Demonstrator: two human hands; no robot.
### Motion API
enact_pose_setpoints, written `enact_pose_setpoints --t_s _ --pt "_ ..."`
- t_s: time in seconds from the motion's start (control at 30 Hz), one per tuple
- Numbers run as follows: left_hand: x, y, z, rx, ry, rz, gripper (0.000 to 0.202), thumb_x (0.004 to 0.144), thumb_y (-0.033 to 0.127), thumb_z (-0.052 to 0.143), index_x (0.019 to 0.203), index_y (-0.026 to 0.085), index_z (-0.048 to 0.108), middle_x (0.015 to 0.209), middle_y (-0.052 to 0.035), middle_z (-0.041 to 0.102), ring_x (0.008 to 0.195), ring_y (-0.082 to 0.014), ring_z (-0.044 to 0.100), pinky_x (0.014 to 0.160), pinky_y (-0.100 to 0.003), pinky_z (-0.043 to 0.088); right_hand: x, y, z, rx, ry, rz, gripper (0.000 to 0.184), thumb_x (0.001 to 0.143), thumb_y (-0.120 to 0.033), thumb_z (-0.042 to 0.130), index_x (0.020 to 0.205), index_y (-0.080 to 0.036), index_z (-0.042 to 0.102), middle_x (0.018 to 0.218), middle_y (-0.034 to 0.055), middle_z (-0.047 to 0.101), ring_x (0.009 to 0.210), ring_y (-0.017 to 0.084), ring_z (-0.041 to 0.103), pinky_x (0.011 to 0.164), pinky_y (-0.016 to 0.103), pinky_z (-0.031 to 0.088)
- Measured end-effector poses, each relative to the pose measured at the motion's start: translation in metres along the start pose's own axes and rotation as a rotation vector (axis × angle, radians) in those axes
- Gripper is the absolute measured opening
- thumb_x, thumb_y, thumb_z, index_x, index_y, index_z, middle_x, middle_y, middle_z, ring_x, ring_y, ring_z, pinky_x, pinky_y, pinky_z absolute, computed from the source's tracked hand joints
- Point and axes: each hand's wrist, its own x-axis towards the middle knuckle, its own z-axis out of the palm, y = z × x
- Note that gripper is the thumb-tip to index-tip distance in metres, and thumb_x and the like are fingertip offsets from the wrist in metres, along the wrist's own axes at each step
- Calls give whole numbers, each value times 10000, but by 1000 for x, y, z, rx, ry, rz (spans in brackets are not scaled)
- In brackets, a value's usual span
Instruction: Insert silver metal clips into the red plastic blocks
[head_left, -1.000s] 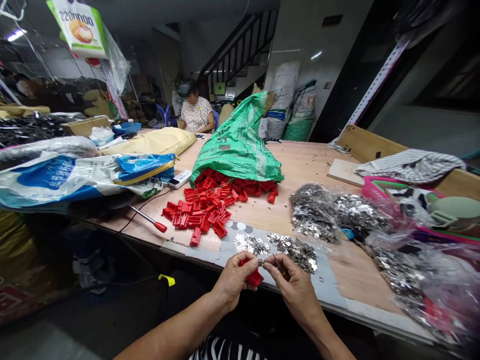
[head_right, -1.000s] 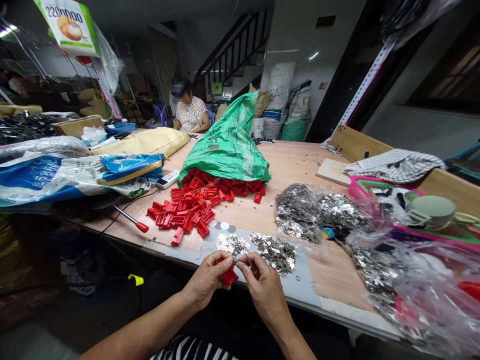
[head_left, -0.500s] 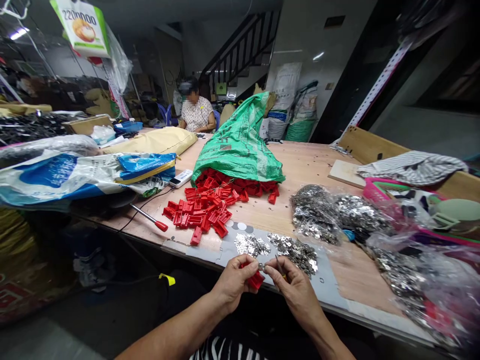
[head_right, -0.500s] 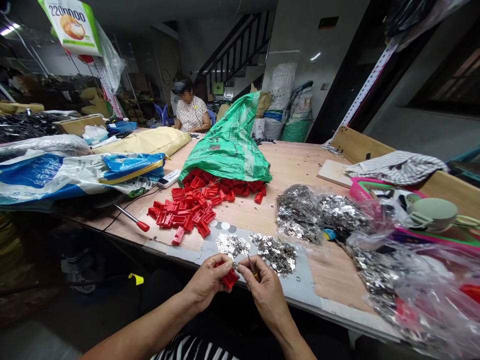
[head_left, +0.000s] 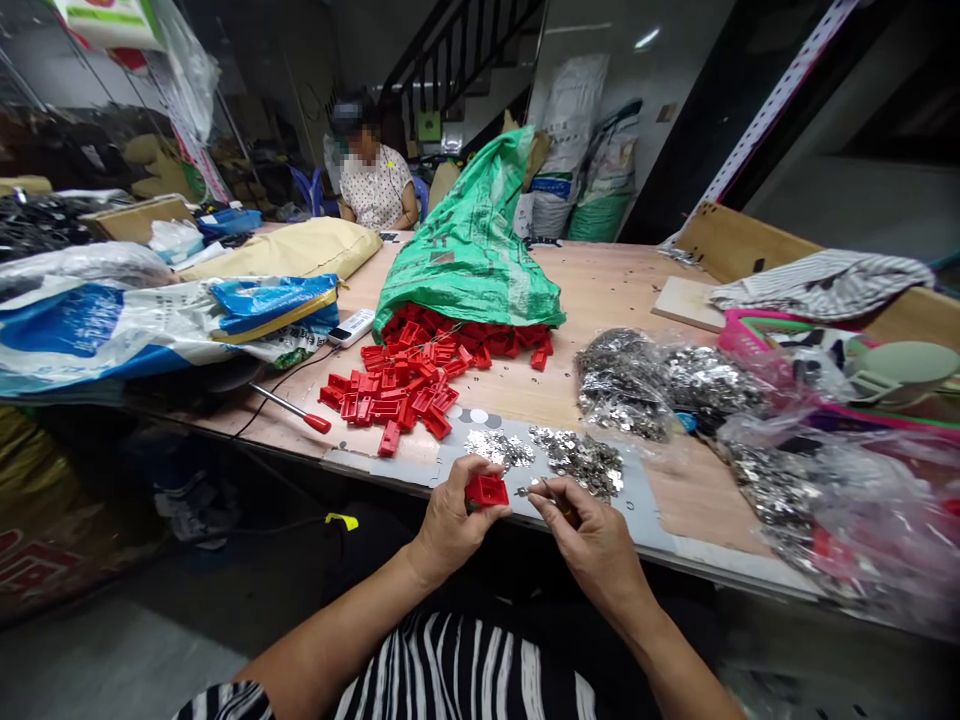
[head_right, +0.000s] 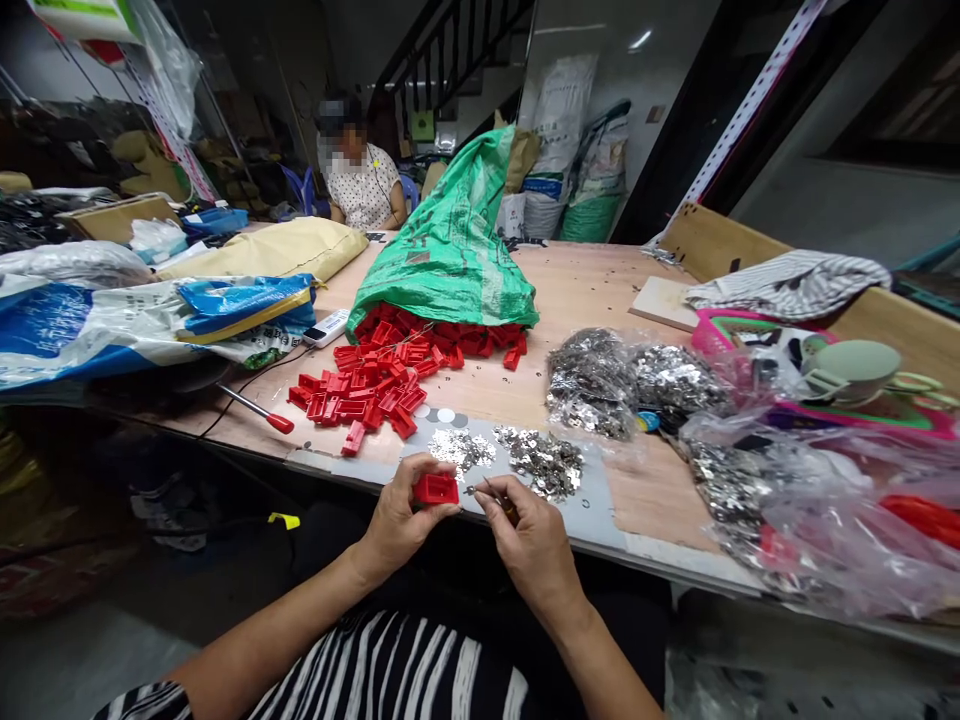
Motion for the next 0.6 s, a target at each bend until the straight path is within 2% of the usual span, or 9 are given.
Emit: enact_pose_setpoints --t_s 0.13,0.3,0.47,0.6 --pt "-6 1 1 154 -25 117 436 831 200 633 1225 242 450 1158 -55 627 1032 -174 640 900 -299 517 -3 -3 6 -51 -20 -112 112 902 -286 523 889 -223 614 821 20 686 680 151 617 636 246 454" --pt "-9 5 1 186 -51 174 445 856 137 576 1265 236 432 1181 -67 627 1052 -171 643 919 -294 524 -3 -5 11 -120 -48 -217 95 913 -218 502 879 -220 591 801 14 654 704 152 612 654 253 449" --pt "-13 2 3 217 -31 267 430 846 124 588 1228 239 430 1225 -66 623 1184 -200 571 1062 -396 432 -3 -4 12 -151 -48 -271 98 915 -181 494 900 -222 582 814 17 643 725 151 604 667 255 445" --pt "-14 1 6 219 -16 298 411 852 129 586 1217 235 428 1223 -69 630 1181 -195 575 1082 -416 414 -4 -6 12 -135 -75 -272 117 923 -184 482 887 -220 588 808 22 626 733 152 591 677 258 441"
